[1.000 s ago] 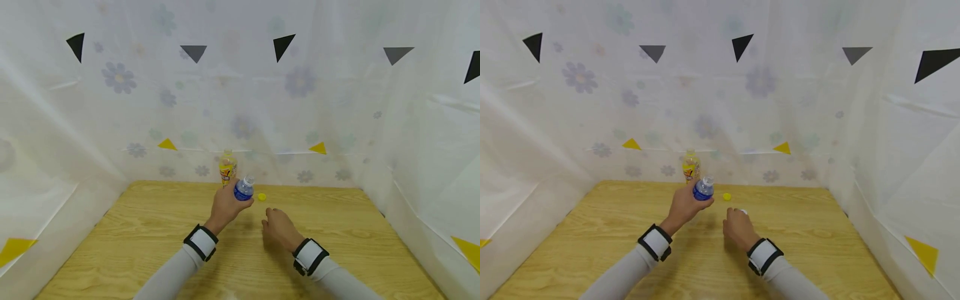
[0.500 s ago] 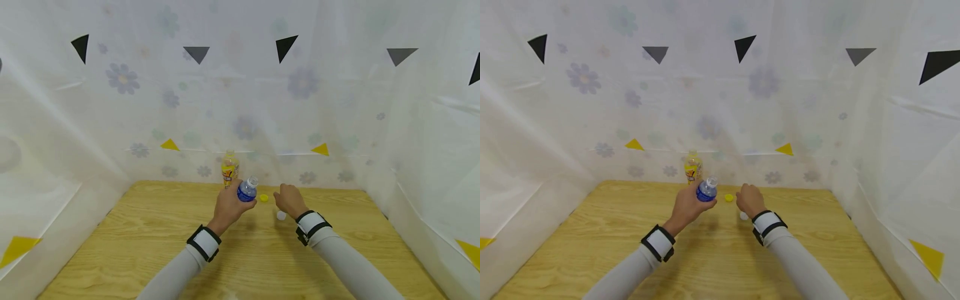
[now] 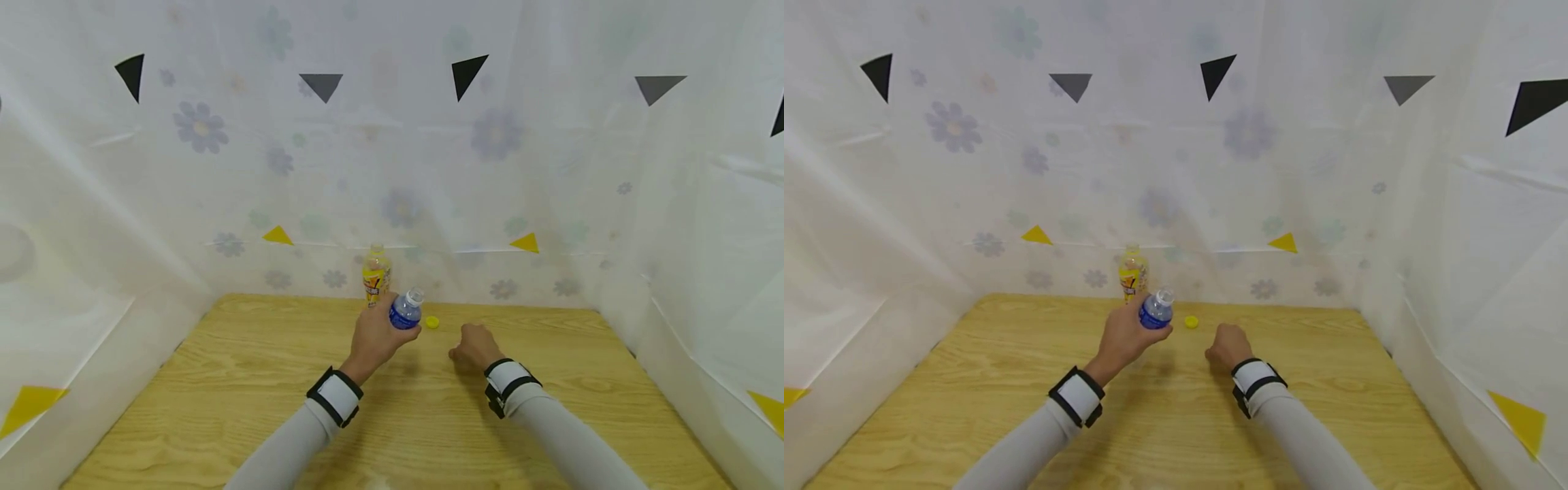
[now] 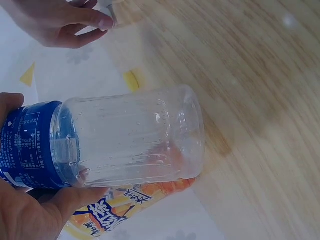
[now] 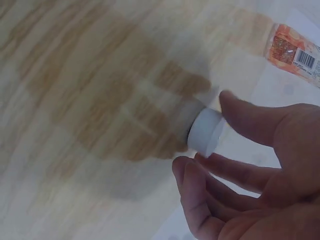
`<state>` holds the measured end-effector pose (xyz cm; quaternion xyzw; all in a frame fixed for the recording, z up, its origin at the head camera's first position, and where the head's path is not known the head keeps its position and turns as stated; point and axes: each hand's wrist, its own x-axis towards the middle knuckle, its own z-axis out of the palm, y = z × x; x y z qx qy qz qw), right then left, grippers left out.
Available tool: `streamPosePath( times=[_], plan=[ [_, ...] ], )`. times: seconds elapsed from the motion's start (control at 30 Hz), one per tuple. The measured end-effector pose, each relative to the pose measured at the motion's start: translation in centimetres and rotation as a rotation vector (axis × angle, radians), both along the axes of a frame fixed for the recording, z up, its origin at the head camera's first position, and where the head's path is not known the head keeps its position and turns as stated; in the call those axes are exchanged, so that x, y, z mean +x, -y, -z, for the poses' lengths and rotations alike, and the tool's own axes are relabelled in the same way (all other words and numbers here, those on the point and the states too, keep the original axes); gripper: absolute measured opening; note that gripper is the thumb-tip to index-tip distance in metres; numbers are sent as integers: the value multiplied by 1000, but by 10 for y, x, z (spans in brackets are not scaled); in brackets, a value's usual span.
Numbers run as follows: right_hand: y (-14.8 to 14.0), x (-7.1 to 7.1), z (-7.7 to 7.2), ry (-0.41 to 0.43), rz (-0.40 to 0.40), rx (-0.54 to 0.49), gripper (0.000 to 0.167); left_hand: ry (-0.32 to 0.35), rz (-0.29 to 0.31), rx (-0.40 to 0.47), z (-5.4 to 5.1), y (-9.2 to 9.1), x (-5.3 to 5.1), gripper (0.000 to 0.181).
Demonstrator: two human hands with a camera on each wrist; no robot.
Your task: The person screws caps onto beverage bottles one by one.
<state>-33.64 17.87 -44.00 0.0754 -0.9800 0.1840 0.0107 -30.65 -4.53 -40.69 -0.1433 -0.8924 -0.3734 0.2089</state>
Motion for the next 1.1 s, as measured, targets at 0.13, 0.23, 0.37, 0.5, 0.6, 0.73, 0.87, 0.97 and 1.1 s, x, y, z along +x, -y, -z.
streamPosePath(
  times=[0.13, 0.23, 0.37, 0.5, 0.6, 0.73, 0.87, 0.97, 1.1],
  plan=[
    [0, 1, 3, -50, -29, 1, 14, -2, -5, -3, 1, -1, 0, 61],
    [0, 1, 5, -64, -32, -5, 11, -1, -4, -5, 1, -2, 0, 61],
    [1, 0, 5, -53, -27, -10, 9, -6, -1, -7, 1, -3, 0, 59],
    [0, 0, 6, -57, -26, -12, 7, -9, 0, -13, 2, -4, -1, 58],
    [-1, -1, 7, -50, -24, -18, 6, -11, 3, -12, 1, -5, -1, 58],
    [-3, -2, 3, -46, -20, -42, 2, -8, 6, -21, 0, -6, -1, 60],
    [-3, -2, -7, -50, -19, -56, 17, -2, 2, -30, -2, -7, -1, 60],
    [-3, -1, -19, -65, -27, -28, 24, 0, 2, -27, -3, -7, -1, 60],
    [-3, 3, -35, -149, -62, 8, 24, 4, 4, -29, -3, -7, -2, 61]
  ],
)
